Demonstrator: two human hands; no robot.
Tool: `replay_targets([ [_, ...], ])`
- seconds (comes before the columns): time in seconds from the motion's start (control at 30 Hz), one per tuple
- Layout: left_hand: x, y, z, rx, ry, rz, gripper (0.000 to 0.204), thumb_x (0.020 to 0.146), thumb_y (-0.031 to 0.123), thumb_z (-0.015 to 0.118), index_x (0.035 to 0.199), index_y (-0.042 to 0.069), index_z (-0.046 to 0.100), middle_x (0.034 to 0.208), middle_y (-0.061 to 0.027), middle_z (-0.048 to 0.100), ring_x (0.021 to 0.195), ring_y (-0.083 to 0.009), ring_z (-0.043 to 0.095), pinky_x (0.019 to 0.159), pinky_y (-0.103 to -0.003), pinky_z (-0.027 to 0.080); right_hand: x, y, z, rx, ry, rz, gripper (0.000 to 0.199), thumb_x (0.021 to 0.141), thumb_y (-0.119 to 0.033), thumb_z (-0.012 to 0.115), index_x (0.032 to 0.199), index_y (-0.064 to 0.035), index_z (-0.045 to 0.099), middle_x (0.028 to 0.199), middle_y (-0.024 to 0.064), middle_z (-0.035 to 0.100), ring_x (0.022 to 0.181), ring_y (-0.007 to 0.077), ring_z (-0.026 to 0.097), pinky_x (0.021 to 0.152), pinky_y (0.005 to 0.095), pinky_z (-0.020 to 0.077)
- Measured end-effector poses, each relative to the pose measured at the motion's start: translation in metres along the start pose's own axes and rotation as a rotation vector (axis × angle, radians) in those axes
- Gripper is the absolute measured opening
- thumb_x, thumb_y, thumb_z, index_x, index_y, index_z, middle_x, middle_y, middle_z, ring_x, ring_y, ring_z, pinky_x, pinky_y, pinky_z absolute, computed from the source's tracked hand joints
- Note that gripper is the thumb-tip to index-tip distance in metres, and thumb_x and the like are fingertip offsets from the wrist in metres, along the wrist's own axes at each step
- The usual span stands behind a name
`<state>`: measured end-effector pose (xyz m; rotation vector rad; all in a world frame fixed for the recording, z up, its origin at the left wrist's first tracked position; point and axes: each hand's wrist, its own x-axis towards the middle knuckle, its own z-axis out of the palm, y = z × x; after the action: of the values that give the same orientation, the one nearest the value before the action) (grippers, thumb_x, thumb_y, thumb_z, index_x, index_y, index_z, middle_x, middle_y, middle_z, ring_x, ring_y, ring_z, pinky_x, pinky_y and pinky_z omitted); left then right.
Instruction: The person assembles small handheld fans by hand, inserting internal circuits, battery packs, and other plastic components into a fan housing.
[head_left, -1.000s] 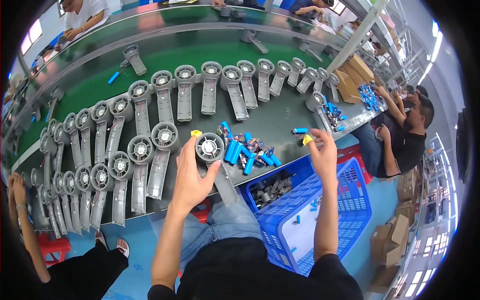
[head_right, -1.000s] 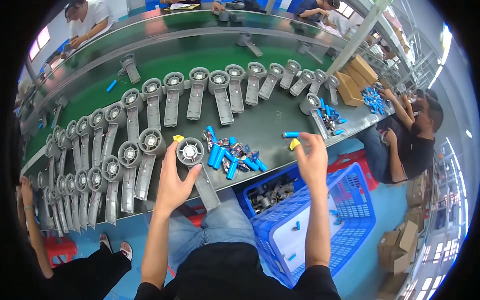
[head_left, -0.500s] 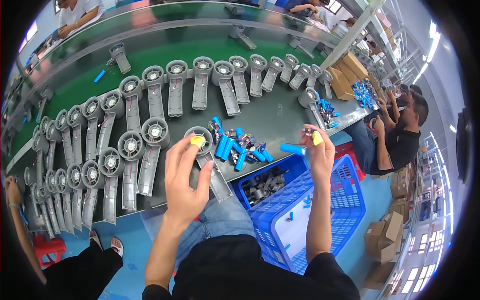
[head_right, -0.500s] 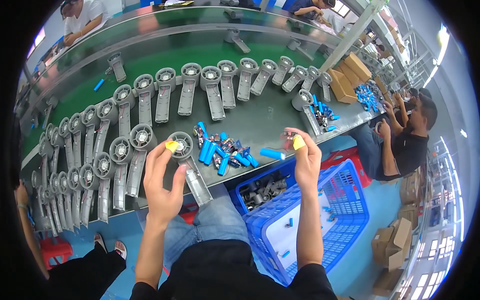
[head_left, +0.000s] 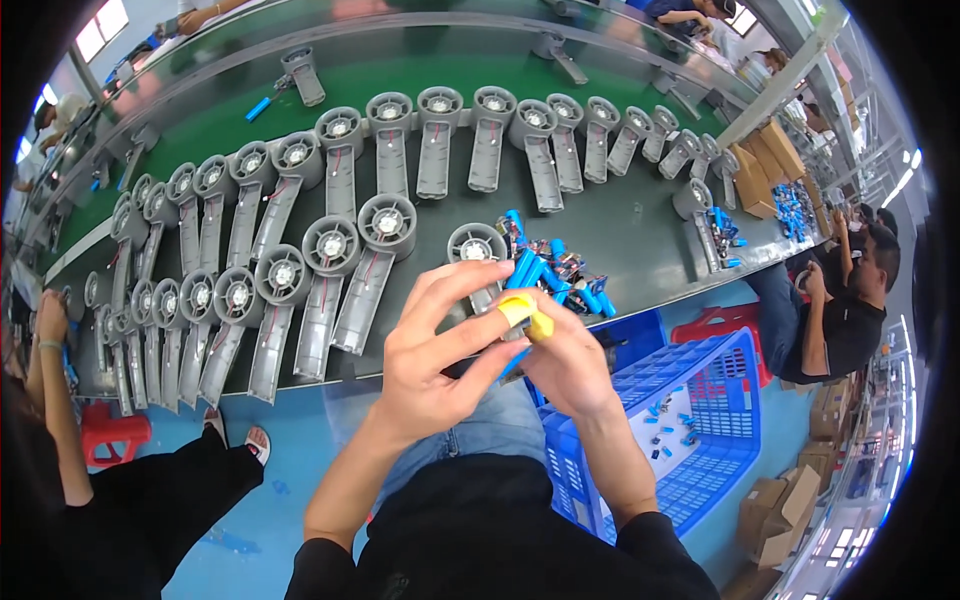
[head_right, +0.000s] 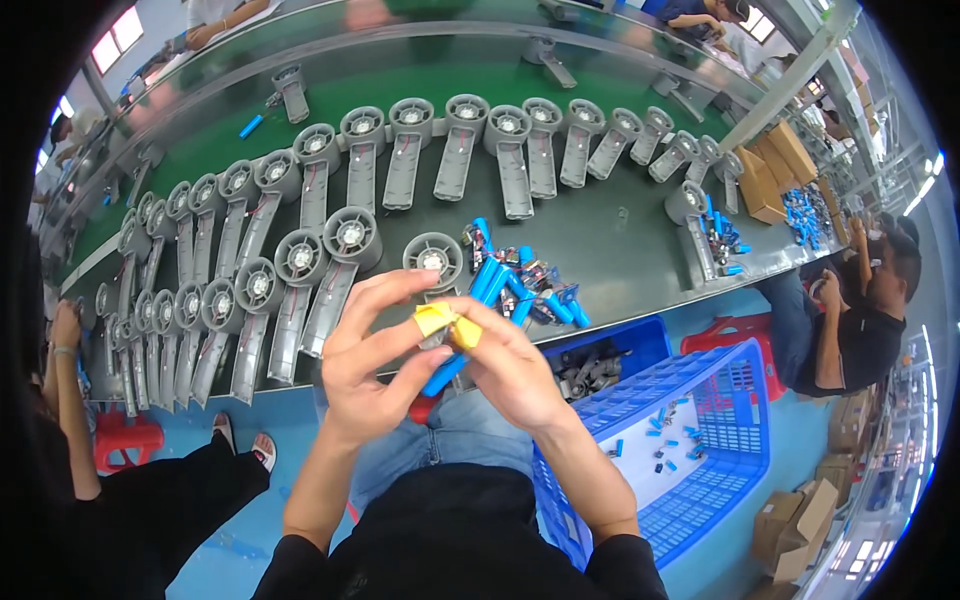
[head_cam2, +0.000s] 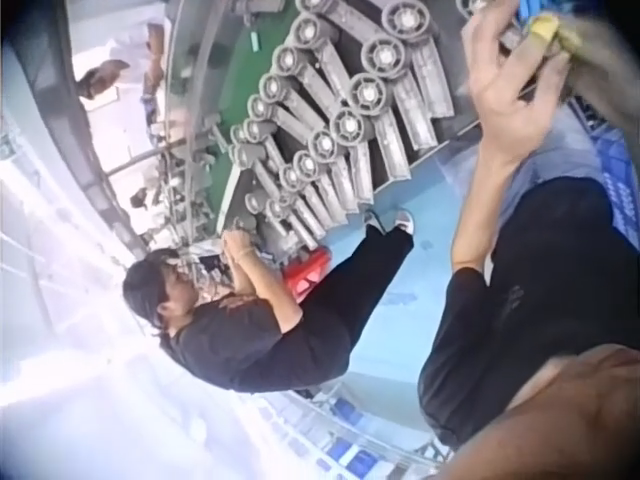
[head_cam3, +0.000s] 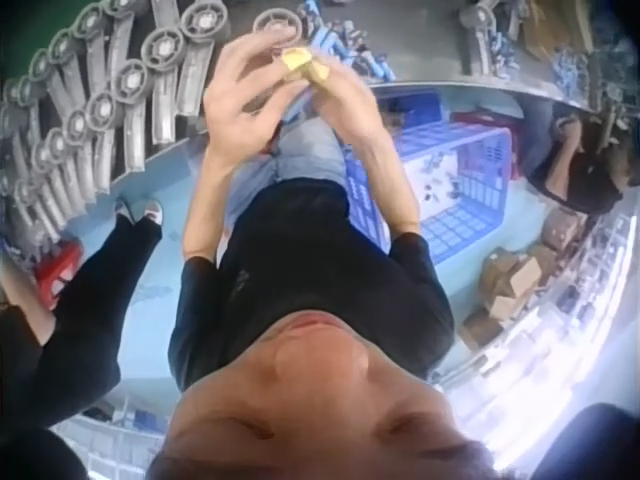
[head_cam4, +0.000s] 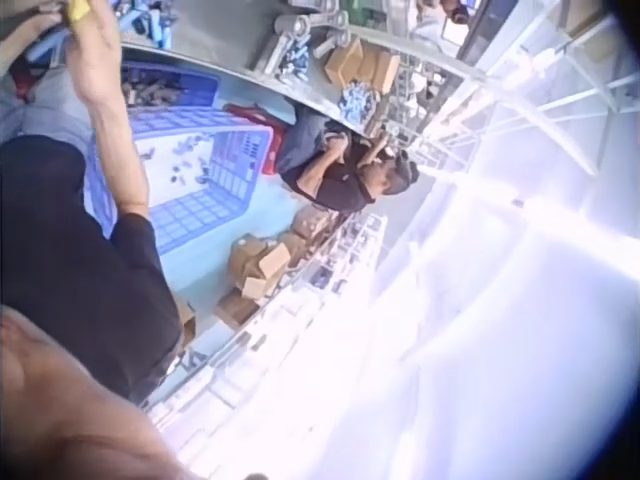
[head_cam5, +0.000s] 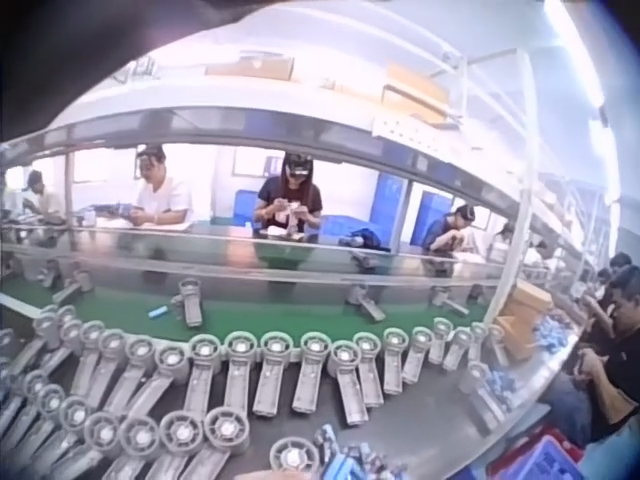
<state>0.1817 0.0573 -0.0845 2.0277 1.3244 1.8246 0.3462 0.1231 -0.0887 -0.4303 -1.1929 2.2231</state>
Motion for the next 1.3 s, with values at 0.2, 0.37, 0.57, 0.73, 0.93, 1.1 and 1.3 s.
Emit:
replay_targets([
  [0.2, -0.011, 0.016, -0.012, -0.593, 0.260, -0.485, 0.021, 0.088, 0.000, 0.060, 0.109, -0.004, 0.062, 0.113, -0.0201, 0.063, 0.104, -0.0268, 0.064, 0.091, -0.037, 0.050, -0.003, -0.020, 0.001, -0.712, 0.191, -0.163, 0.032, 0.100, -0.014, 0.046, 0.126, 0.0015, 0.056, 0.109, 0.0104, 0.067, 0.099, 0.0142, 0.062, 0.086, 0.0272, 0.0462],
  [0.37, -0.020, 0.006, -0.021, -0.217, 0.025, -0.697, 0.011, 0.091, 0.004, 0.060, 0.099, -0.004, 0.064, 0.089, -0.0109, 0.067, 0.071, -0.0113, 0.062, 0.064, -0.026, 0.050, -0.012, -0.018, -0.025, -1.009, 0.318, -0.132, 0.023, 0.084, -0.001, 0.063, 0.107, -0.0008, 0.067, 0.089, 0.0026, 0.061, 0.073, 0.0080, 0.053, 0.068, 0.0217, 0.0430],
  [0.57, -0.021, -0.004, 0.000, 0.111, -0.062, -0.439, 0.011, 0.084, 0.001, 0.068, 0.095, 0.000, 0.069, 0.068, -0.0053, 0.058, 0.051, -0.0114, 0.049, 0.047, -0.027, 0.036, 0.002, 0.007, -0.017, -1.251, 0.321, -0.295, 0.024, 0.071, 0.003, 0.068, 0.094, -0.0033, 0.071, 0.082, 0.0029, 0.057, 0.056, 0.0077, 0.042, 0.053, 0.0218, 0.0360],
  [0.73, -0.012, -0.012, 0.000, 0.368, -0.098, -0.234, 0.019, 0.080, 0.002, 0.070, 0.098, 0.005, 0.070, 0.062, -0.0060, 0.048, 0.051, -0.0188, 0.045, 0.048, -0.031, 0.037, 0.020, 0.012, -0.016, -1.069, 0.296, -0.438, 0.027, 0.078, 0.007, 0.065, 0.104, -0.0017, 0.066, 0.096, 0.0061, 0.067, 0.058, 0.0043, 0.048, 0.052, 0.0198, 0.0387],
  [0.93, -0.011, -0.024, -0.011, 0.506, -0.225, -0.185, 0.032, 0.076, 0.006, 0.069, 0.108, 0.013, 0.067, 0.072, -0.0049, 0.047, 0.059, -0.0232, 0.051, 0.055, -0.035, 0.041, 0.038, 0.007, -0.025, -0.690, 0.225, -0.210, 0.046, 0.080, 0.009, 0.064, 0.123, -0.0013, 0.050, 0.086, 0.0067, 0.069, 0.055, 0.0016, 0.050, 0.048, 0.0163, 0.0369],
  [1.1, -0.004, -0.026, -0.023, 0.585, -0.355, -0.084, 0.030, 0.078, 0.007, 0.068, 0.107, 0.013, 0.068, 0.072, -0.0057, 0.049, 0.060, -0.0244, 0.054, 0.055, -0.036, 0.042, 0.044, -0.003, -0.028, -0.679, 0.103, -0.051, 0.040, 0.079, 0.007, 0.066, 0.116, -0.0017, 0.054, 0.085, 0.0038, 0.068, 0.056, 0.0006, 0.050, 0.048, 0.0159, 0.0370],
  [1.3, -0.009, -0.022, -0.013, 0.331, -0.169, -0.363, 0.018, 0.085, 0.007, 0.067, 0.104, 0.005, 0.069, 0.067, -0.0097, 0.050, 0.052, -0.0221, 0.050, 0.048, -0.036, 0.039, 0.038, 0.011, -0.016, -1.141, 0.134, -0.442, 0.019, 0.077, 0.005, 0.070, 0.095, 0.0003, 0.068, 0.091, 0.0049, 0.068, 0.055, 0.0030, 0.051, 0.049, 0.0189, 0.0402],
])
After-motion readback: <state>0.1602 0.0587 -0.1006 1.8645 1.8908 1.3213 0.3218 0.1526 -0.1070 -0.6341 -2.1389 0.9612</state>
